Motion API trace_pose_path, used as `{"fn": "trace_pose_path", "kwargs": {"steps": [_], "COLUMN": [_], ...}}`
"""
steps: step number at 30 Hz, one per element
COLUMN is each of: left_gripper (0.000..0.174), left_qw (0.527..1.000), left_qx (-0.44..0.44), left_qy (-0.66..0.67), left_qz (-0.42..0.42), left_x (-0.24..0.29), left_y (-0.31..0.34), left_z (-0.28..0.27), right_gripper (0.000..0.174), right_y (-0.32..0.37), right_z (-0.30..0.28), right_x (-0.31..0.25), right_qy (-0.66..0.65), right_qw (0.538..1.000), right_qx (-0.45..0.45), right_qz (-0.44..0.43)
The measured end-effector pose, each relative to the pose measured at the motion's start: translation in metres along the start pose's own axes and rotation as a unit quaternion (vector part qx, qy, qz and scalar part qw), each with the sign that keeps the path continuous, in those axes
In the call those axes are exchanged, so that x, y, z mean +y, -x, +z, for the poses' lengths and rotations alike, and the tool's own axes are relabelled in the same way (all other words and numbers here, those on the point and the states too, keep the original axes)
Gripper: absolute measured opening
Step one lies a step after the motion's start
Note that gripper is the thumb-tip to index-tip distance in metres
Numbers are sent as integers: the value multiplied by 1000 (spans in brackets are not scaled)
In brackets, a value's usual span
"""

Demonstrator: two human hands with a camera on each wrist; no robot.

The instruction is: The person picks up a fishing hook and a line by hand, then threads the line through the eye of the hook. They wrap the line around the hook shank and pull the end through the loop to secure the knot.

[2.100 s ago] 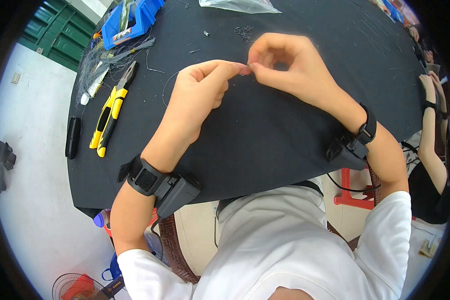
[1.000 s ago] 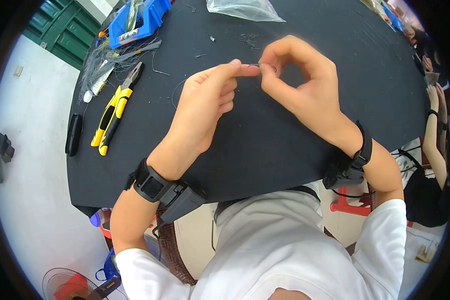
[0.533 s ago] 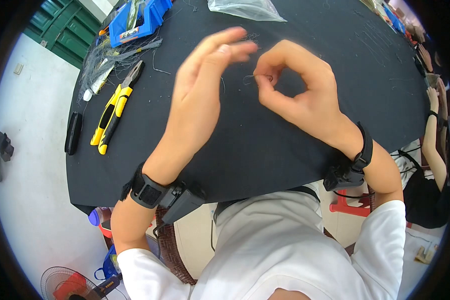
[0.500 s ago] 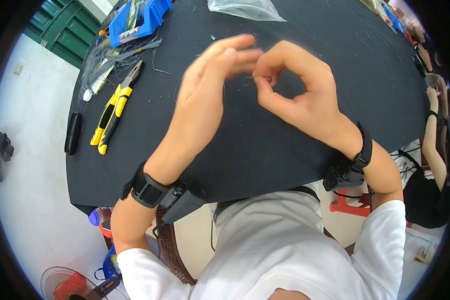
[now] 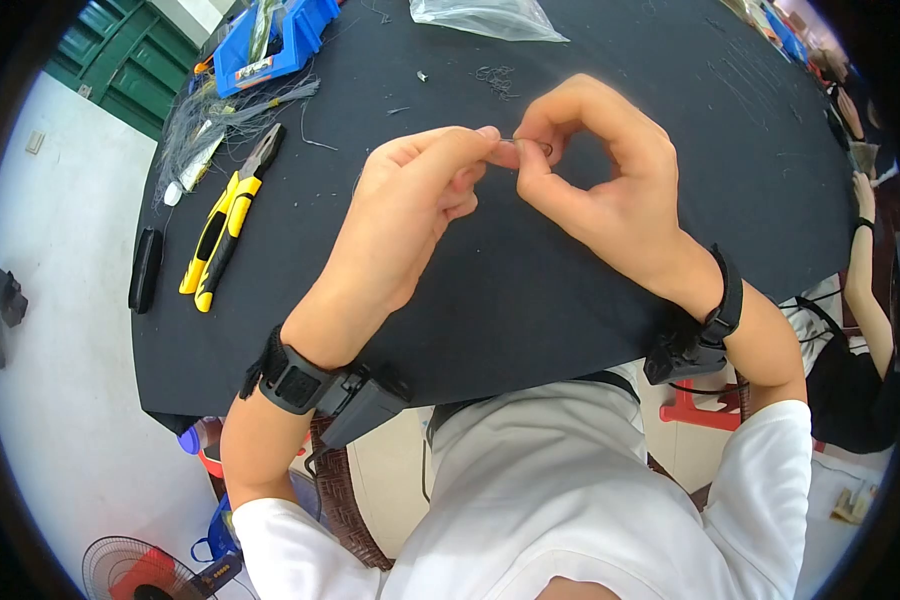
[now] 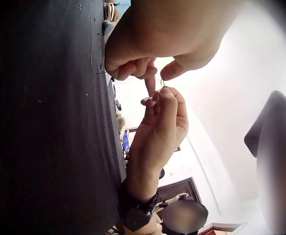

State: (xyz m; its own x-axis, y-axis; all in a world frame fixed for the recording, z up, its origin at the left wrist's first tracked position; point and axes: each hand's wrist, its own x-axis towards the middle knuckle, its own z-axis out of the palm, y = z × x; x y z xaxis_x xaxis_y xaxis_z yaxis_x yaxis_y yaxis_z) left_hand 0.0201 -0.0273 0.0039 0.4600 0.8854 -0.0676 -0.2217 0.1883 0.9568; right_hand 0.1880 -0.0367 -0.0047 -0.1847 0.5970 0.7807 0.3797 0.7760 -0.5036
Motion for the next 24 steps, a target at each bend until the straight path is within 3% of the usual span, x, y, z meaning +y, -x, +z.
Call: {"fn": "trace_pose_path", "kwargs": {"steps": [10, 24], "left_gripper": [24, 25], "left_qw": [995, 998], "left_qx": [36, 21], "left_qy": [-71, -32], "left_qz": [65, 44], "left_x": [-1, -1], "left_y": [0, 1], "left_z": [3, 0], "right_gripper": [11, 11], "right_y": [1, 2], "right_z": [1, 2], "right_x": [0, 1], "right_qy": [12, -3], "right_qw": [1000, 1000], "right_qx": [7, 19], "right_qz": [4, 11]}}
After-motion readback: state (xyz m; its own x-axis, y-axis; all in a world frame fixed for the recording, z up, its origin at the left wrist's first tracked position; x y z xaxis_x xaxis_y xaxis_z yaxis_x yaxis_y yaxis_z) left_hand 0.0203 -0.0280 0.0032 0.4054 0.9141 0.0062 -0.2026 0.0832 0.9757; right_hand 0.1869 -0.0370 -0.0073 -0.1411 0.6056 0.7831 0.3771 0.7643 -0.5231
